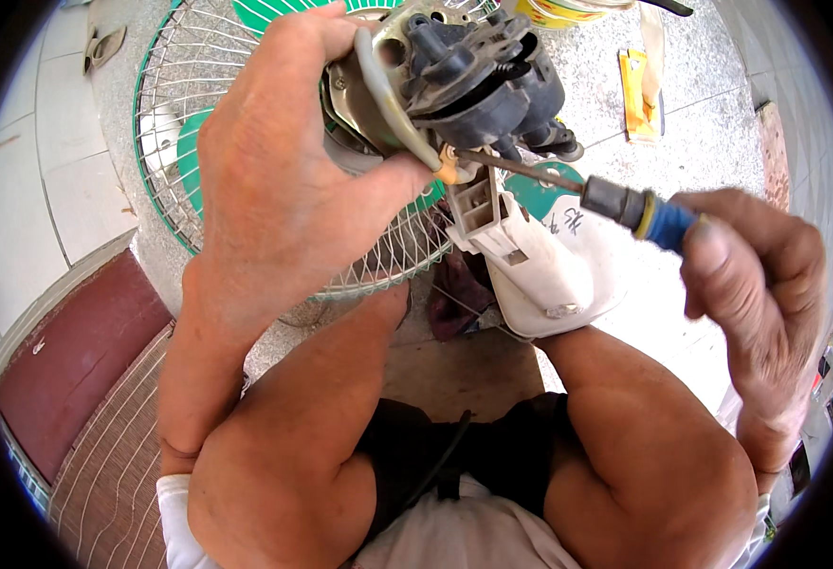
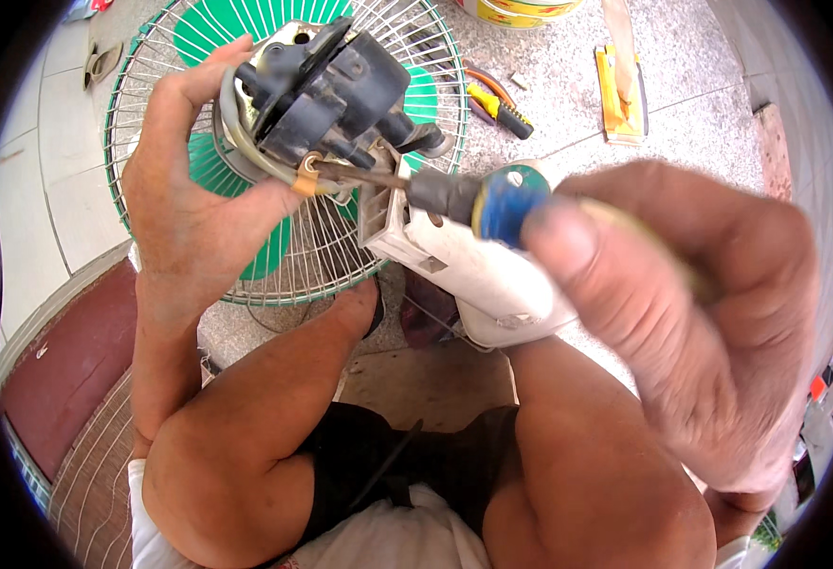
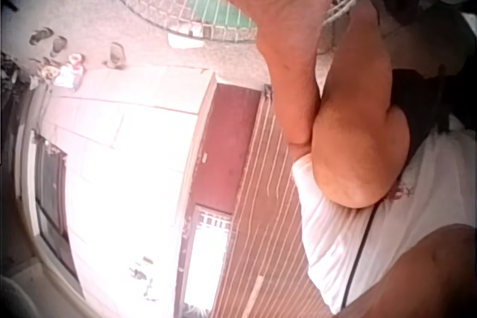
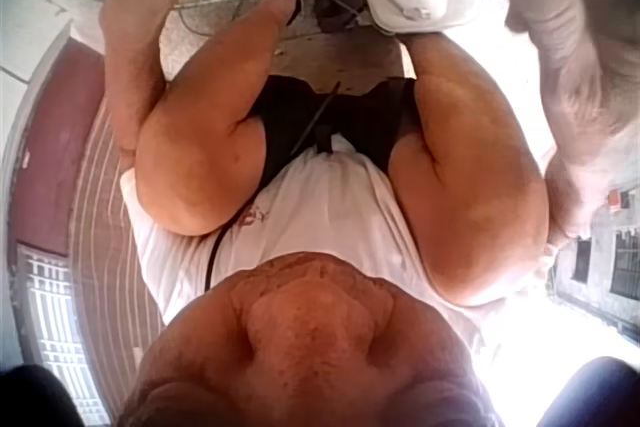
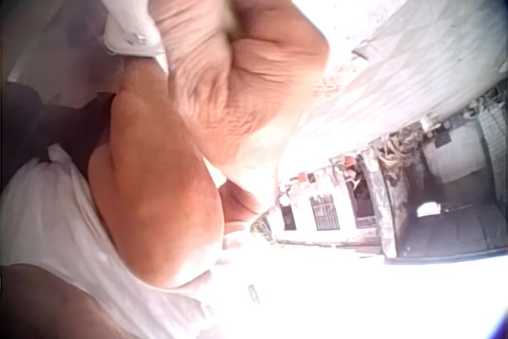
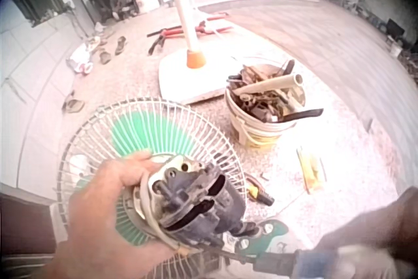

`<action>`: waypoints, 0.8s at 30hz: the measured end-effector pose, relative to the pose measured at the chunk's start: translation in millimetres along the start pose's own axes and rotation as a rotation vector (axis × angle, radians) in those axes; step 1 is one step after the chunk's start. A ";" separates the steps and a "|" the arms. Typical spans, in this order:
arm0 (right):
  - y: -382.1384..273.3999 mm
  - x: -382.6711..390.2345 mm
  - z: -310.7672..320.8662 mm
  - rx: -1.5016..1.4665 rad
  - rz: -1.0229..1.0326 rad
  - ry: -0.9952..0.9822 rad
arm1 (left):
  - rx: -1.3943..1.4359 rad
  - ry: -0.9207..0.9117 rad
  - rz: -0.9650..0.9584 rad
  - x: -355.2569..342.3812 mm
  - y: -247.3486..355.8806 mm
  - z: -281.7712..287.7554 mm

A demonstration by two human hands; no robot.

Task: The person sits on the floor and uses a screwdriver to tighten screws on the motor housing of a disassembled electric fan. They manipulate the fan's internal components and adjust the position of the fan head while working.

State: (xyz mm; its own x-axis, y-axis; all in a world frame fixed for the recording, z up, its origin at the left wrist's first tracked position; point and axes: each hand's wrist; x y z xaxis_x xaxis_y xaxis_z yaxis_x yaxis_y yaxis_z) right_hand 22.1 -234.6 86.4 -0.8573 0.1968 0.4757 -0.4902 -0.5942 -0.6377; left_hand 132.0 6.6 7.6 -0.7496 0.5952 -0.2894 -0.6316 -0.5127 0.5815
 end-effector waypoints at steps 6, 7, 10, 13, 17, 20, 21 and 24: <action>-54.8 4.1 12.6 0.087 -0.460 -0.041 | 0.168 0.031 -0.062 -8.1 -10.2 -1.4; -61.0 -2.8 16.2 0.130 -0.453 -0.087 | 0.165 0.009 -0.017 -11.4 -7.2 1.4; -62.2 -4.6 19.9 0.327 -0.264 -0.092 | 0.160 -0.020 0.063 -19.4 7.2 1.5; -30.6 -3.6 18.3 0.539 0.246 -0.045 | 0.145 0.058 -0.138 -5.1 -7.9 -4.4; -41.6 -10.7 15.5 0.548 0.241 -0.114 | 0.163 0.075 -0.156 -2.9 -10.3 -7.4; -42.4 -15.5 16.7 0.521 0.212 -0.166 | 0.111 -0.065 0.012 -15.2 10.8 6.3; -38.7 -14.2 15.1 0.506 0.229 -0.139 | 0.132 -0.058 0.009 -14.7 9.9 5.3; -49.1 -13.5 16.7 0.503 0.197 -0.183 | 0.219 0.036 -0.113 -6.1 -10.1 -4.2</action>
Point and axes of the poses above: each hand's wrist, its own x-axis away from the middle knuckle, its own z-axis out of the back of the hand, y = z × x, and after that the axes turned 9 degrees about x, right-handed
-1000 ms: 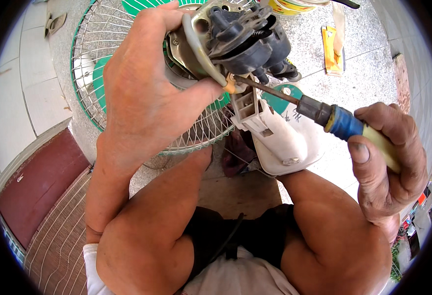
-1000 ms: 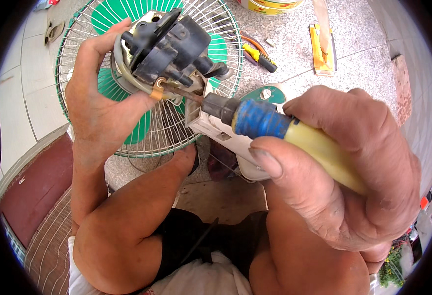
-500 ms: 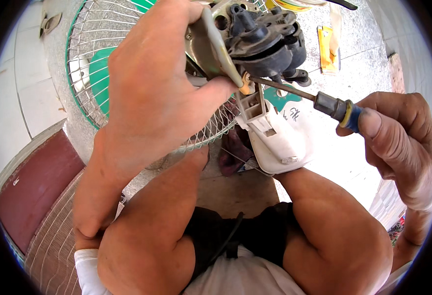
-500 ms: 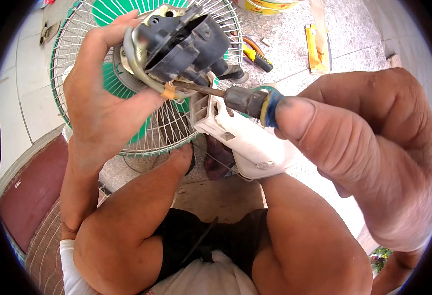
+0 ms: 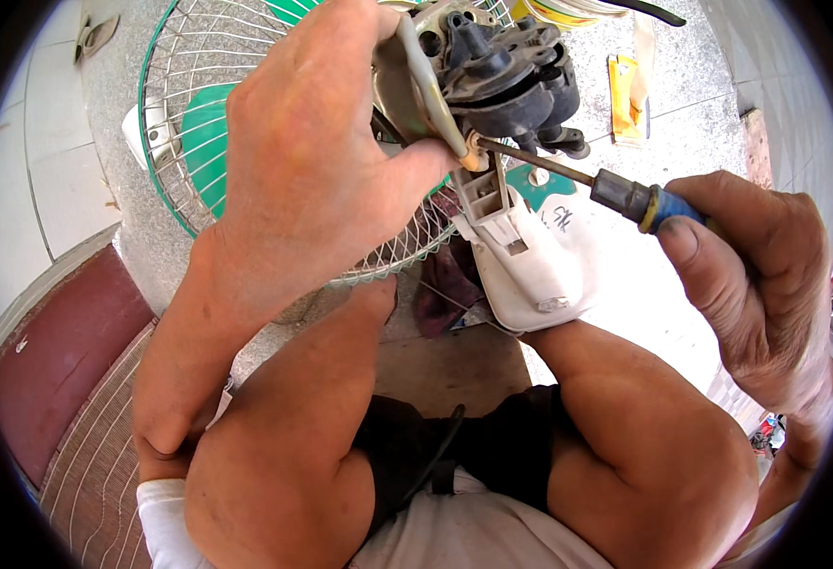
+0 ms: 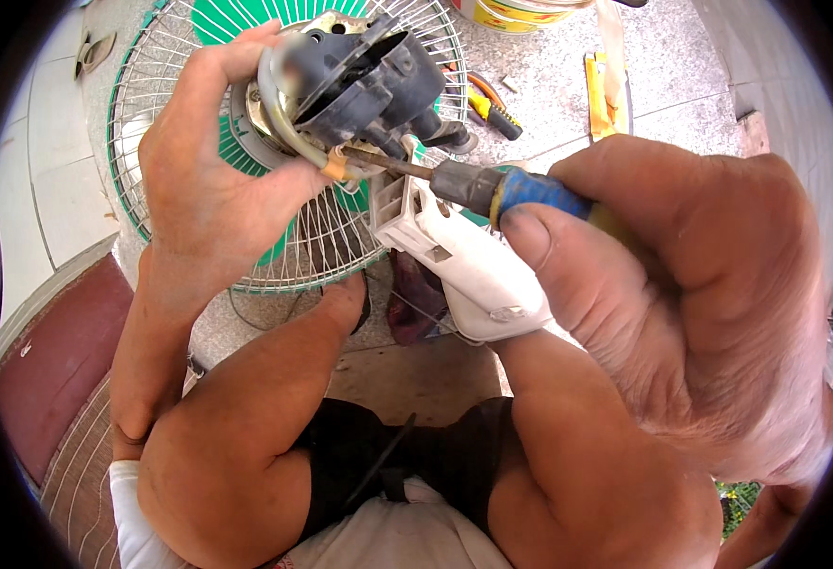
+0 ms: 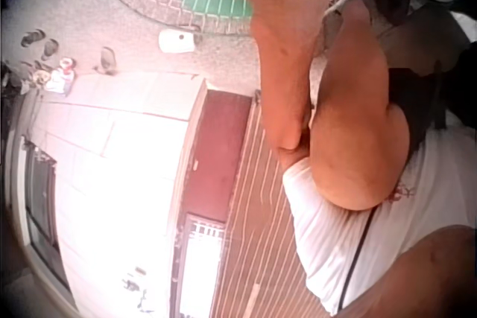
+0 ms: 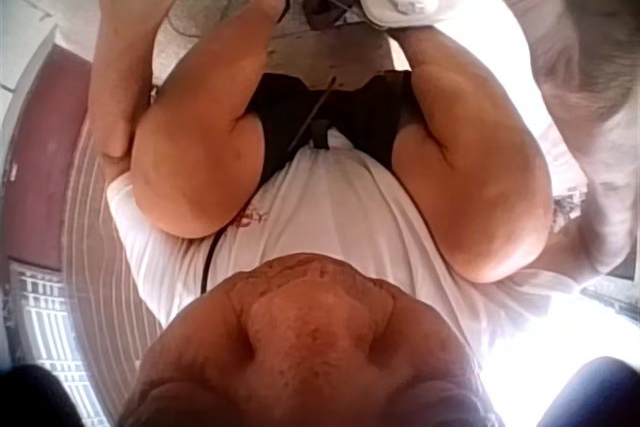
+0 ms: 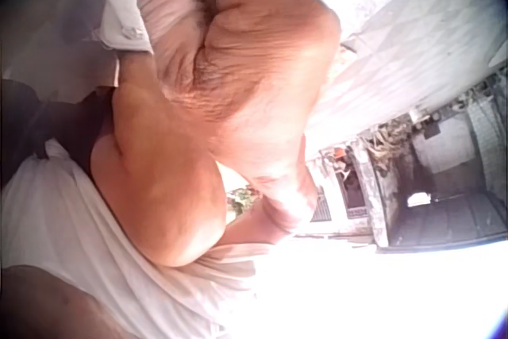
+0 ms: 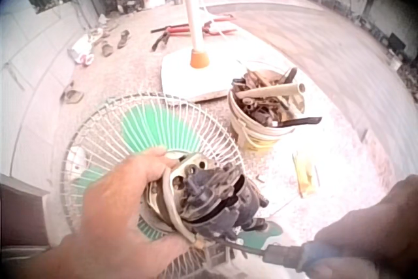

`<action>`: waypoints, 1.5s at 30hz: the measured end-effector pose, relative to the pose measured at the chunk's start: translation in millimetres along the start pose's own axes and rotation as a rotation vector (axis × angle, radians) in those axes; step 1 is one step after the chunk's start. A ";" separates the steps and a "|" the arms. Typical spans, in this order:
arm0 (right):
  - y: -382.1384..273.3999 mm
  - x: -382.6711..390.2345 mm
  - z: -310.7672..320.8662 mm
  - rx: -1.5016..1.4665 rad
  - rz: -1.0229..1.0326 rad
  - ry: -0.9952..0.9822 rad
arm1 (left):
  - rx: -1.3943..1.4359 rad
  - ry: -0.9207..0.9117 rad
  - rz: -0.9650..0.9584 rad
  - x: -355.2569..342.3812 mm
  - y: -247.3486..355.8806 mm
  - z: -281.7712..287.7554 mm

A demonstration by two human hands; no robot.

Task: The person sits on the floor and uses a screwdriver to tighten screws on the motor housing of a disassembled electric fan. They manipulate the fan's internal components and adjust the position of the fan head while working.

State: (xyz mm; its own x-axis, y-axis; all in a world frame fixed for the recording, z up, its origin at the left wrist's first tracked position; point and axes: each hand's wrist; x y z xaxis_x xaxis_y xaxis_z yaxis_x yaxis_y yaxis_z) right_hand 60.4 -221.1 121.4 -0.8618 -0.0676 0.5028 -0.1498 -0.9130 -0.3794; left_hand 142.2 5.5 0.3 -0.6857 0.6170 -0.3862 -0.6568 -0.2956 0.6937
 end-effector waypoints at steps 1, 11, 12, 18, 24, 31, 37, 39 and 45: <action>0.5 -2.5 -0.6 0.000 0.029 -0.009 | -0.011 0.018 -0.030 2.8 -2.3 0.2; 16.3 -4.8 -11.1 0.220 0.368 0.159 | -0.163 -0.032 0.116 0.2 6.9 1.5; 11.3 2.0 -7.7 0.347 0.371 0.170 | -0.125 -0.017 0.090 -1.4 4.9 -2.2; 1.8 13.7 -7.7 0.547 0.344 0.236 | -0.007 0.019 -0.005 2.9 -4.2 1.0; -17.2 6.1 -1.7 -0.412 -0.381 0.116 | -0.137 -0.127 0.229 -12.9 20.6 10.7; -2.7 7.6 -10.3 -0.389 -0.403 0.238 | -0.060 -0.095 0.218 -15.7 20.5 10.2; 22.5 7.5 -8.5 0.250 0.183 0.404 | 0.010 0.031 0.037 4.9 -9.0 6.3; 11.2 10.8 -11.2 0.311 0.327 0.381 | -0.024 0.087 0.024 8.1 -6.4 -2.3; 15.6 8.5 -21.4 -0.078 0.164 0.363 | -0.025 0.039 0.102 4.1 0.6 4.0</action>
Point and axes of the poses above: each hand's wrist, its own x-axis away from the middle knuckle, its own z-axis out of the back of the hand, y = z × x, and after that the axes turned 9 degrees about x, right-handed
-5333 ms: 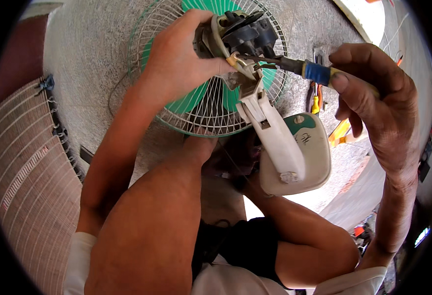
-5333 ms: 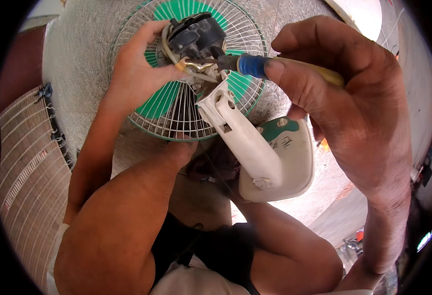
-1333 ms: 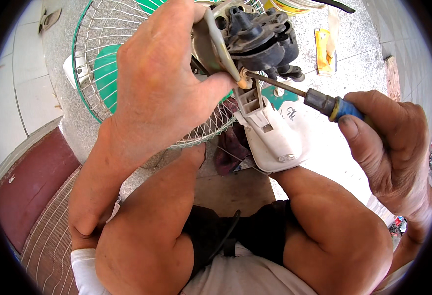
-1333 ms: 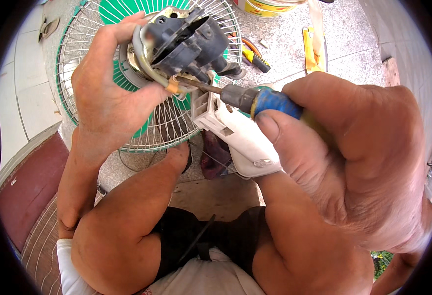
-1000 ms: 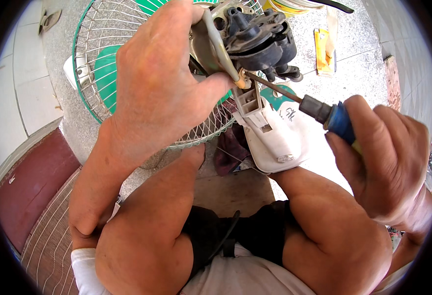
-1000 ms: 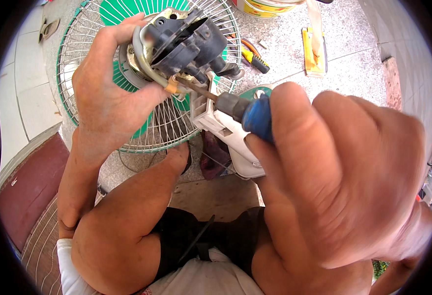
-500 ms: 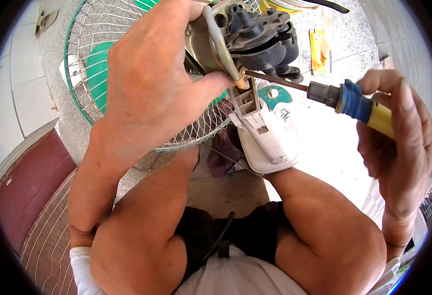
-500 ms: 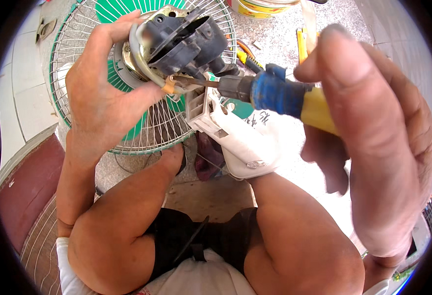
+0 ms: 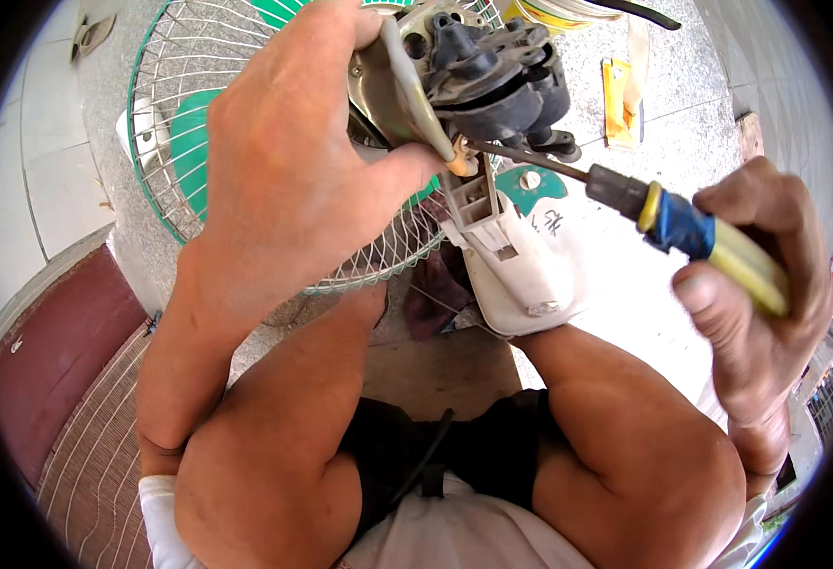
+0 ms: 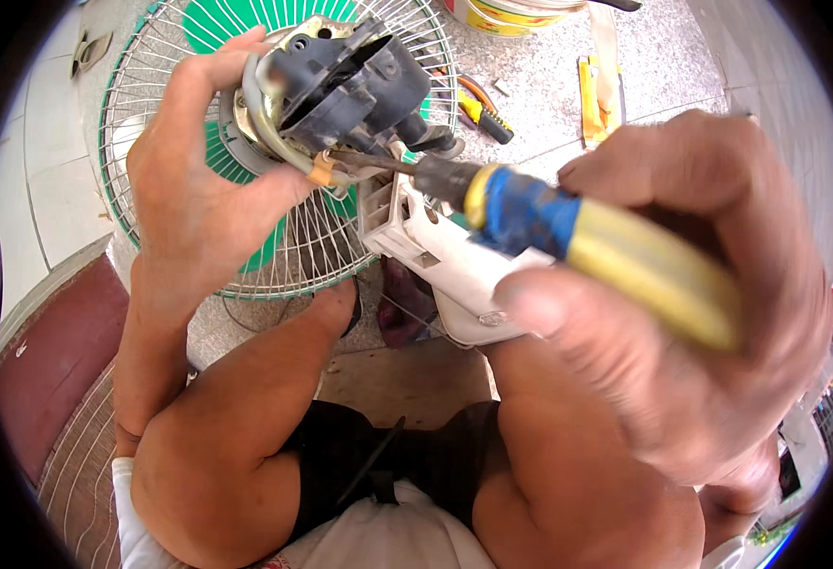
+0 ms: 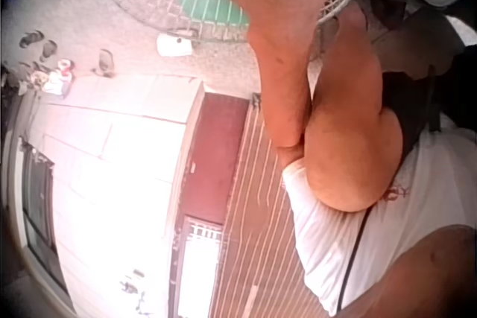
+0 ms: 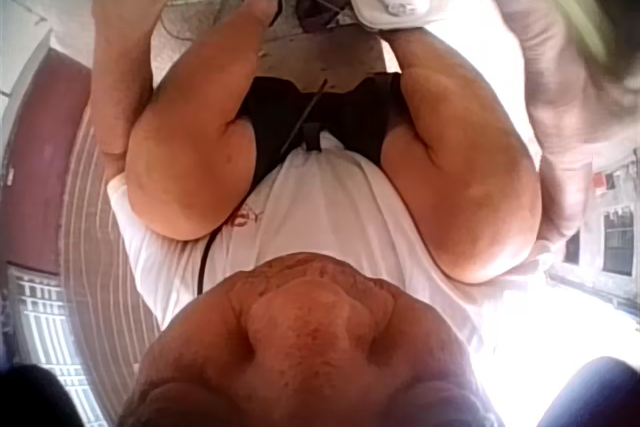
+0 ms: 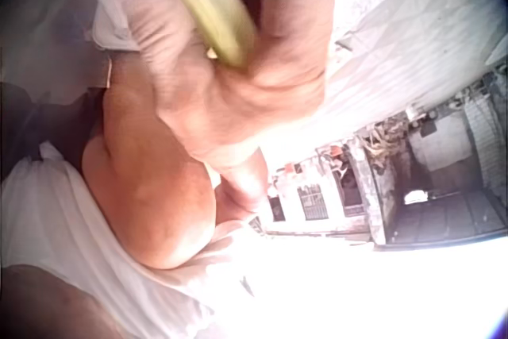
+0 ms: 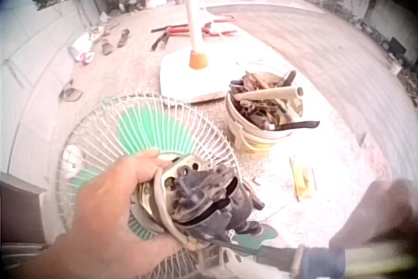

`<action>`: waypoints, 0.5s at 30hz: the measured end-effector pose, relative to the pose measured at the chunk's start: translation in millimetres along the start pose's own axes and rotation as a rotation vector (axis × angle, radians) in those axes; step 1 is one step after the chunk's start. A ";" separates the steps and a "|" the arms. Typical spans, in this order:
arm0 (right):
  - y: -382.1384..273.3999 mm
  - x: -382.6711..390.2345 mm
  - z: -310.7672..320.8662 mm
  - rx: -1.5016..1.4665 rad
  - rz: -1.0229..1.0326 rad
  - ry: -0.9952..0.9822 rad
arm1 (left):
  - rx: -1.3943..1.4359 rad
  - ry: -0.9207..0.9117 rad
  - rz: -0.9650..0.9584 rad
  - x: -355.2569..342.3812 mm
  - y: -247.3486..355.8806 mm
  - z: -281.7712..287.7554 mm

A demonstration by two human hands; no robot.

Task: The person sits on the floor and uses a screwdriver to tighten screws on the motor housing of a disassembled electric fan. They manipulate the fan's internal components and adjust the position of the fan head while working.

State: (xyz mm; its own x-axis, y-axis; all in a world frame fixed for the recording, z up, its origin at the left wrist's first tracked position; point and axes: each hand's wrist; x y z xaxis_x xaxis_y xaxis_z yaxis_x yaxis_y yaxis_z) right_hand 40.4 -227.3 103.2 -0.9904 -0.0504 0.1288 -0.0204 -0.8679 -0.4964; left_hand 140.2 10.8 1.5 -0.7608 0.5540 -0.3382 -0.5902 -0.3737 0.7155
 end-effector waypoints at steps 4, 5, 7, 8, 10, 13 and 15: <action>-12.3 -3.8 -2.8 -0.108 -0.402 -0.060 | -0.019 -0.002 0.042 1.2 2.4 -0.8; -11.4 -3.5 -1.6 -0.056 -0.437 -0.082 | 0.000 -0.032 0.003 -6.4 -2.3 5.3; -3.5 -2.1 3.7 0.069 -0.422 -0.120 | -0.042 -0.095 0.045 -9.0 1.8 7.8; 0.5 -2.3 3.4 0.132 -0.278 -0.094 | -0.103 -0.129 0.125 -6.5 14.5 7.3; 7.7 -3.9 1.7 0.273 0.004 -0.020 | -0.179 -0.142 0.139 -7.7 22.3 4.5; 3.6 -10.9 3.8 0.343 0.350 0.001 | -0.109 -0.087 0.031 1.9 5.4 4.9; 0.8 -11.0 2.7 0.253 0.372 -0.008 | 0.010 -0.066 0.064 3.6 2.1 9.0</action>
Point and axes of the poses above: each hand's wrist, its own x-axis away from the middle knuckle, its own z-axis out of the back of the hand, y = z × x, and after that the axes turned 9 degrees about x, right-handed
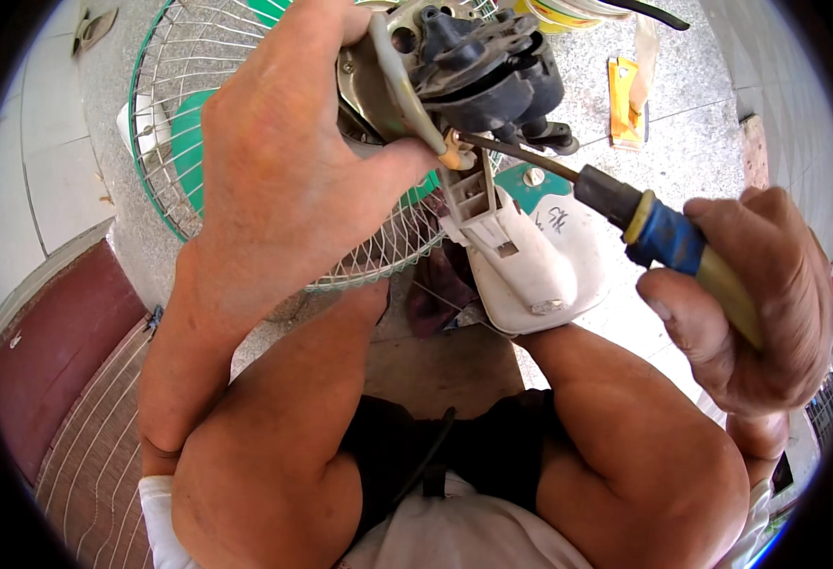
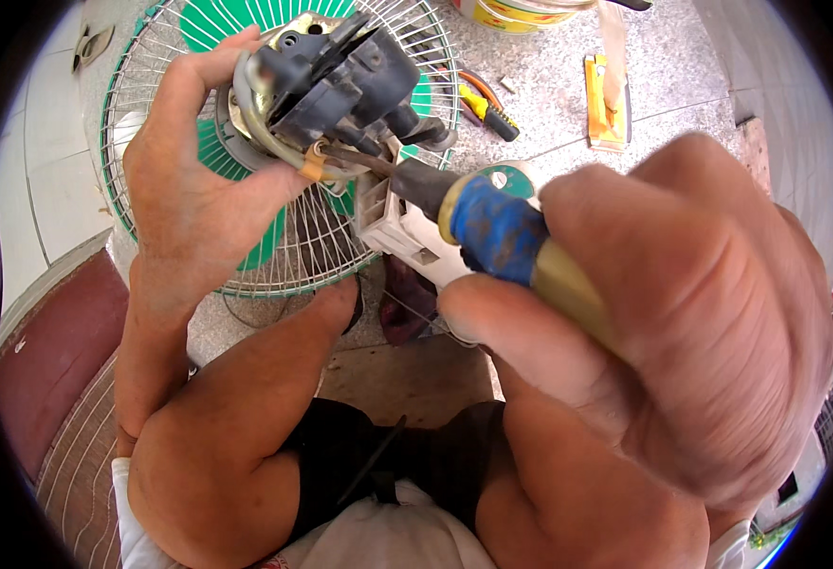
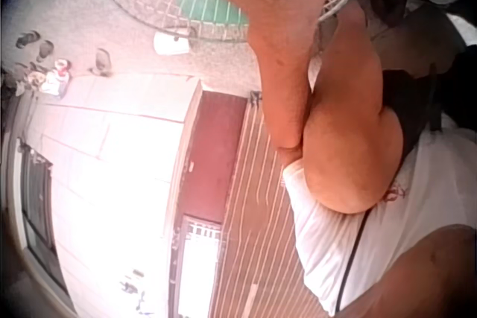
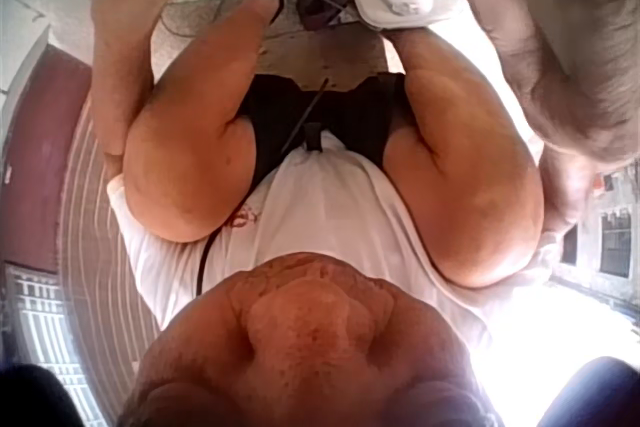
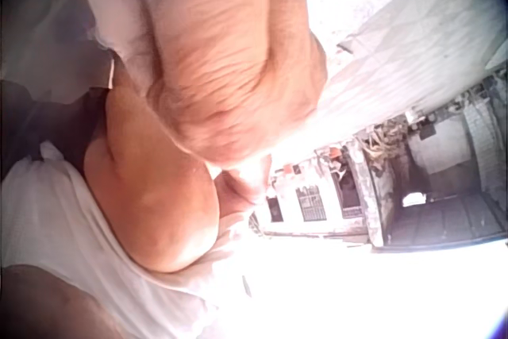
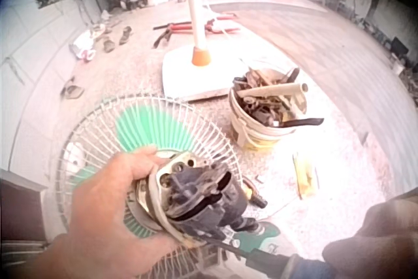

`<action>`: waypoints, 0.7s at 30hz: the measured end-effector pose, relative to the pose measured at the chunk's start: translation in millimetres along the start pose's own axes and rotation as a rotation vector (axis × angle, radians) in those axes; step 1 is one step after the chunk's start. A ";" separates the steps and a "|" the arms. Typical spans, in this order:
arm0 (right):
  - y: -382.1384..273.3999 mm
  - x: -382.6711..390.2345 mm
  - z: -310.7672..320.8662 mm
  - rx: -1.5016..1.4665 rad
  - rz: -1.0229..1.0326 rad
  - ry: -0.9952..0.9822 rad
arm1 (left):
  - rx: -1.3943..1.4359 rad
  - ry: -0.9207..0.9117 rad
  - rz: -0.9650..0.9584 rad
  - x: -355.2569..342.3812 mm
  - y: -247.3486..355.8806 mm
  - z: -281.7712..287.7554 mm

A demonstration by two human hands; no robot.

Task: The person sits on the floor and uses a screwdriver to tighten screws on the motor housing of a disassembled electric fan. They manipulate the fan's internal components and adjust the position of the fan head while working.

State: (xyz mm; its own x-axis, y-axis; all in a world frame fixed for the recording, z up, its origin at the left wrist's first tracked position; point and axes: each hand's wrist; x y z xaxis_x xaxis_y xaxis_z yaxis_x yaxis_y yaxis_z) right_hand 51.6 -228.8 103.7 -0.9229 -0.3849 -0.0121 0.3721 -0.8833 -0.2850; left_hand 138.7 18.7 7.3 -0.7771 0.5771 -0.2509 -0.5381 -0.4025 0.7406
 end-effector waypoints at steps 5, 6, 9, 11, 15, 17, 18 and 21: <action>-5.1 1.1 -0.8 -0.553 -0.632 -0.060 | -0.164 -0.054 0.123 -8.5 21.2 -3.4; -10.9 -3.2 -0.3 -0.646 -0.741 -0.093 | -0.145 -0.051 0.113 -7.7 17.9 -3.6; -6.6 -1.5 8.5 -0.459 -0.880 -0.225 | -0.058 0.030 -0.018 2.2 -10.1 -5.2; -1.6 -1.0 7.1 -0.264 -0.766 -0.229 | -0.067 0.070 -0.020 3.3 -3.0 -11.0; 1.7 1.6 0.2 0.072 -0.145 -0.029 | -0.028 0.114 0.005 4.1 -0.7 -15.5; -1.9 1.3 -1.5 0.051 -0.166 -0.021 | 0.013 0.049 0.062 1.4 1.8 -5.6; -4.7 1.1 -1.7 0.004 -0.249 -0.040 | 0.006 0.032 0.064 0.8 2.9 -5.2; -6.0 -3.1 3.1 -0.244 -0.568 -0.165 | -0.071 0.050 0.014 4.0 5.1 -9.3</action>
State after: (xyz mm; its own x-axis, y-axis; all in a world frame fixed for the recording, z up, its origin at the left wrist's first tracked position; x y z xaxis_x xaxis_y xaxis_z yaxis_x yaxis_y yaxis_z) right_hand 52.6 -223.1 108.3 -0.9349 0.0723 0.3474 -0.2220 -0.8829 -0.4138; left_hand 129.8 12.4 4.2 -0.7990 0.5355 -0.2736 -0.5479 -0.4607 0.6982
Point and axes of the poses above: each hand's wrist, its own x-axis away from the middle knuckle, its own z-axis out of the back of the hand, y = z × x, and after that the axes turned 9 degrees about x, right-handed
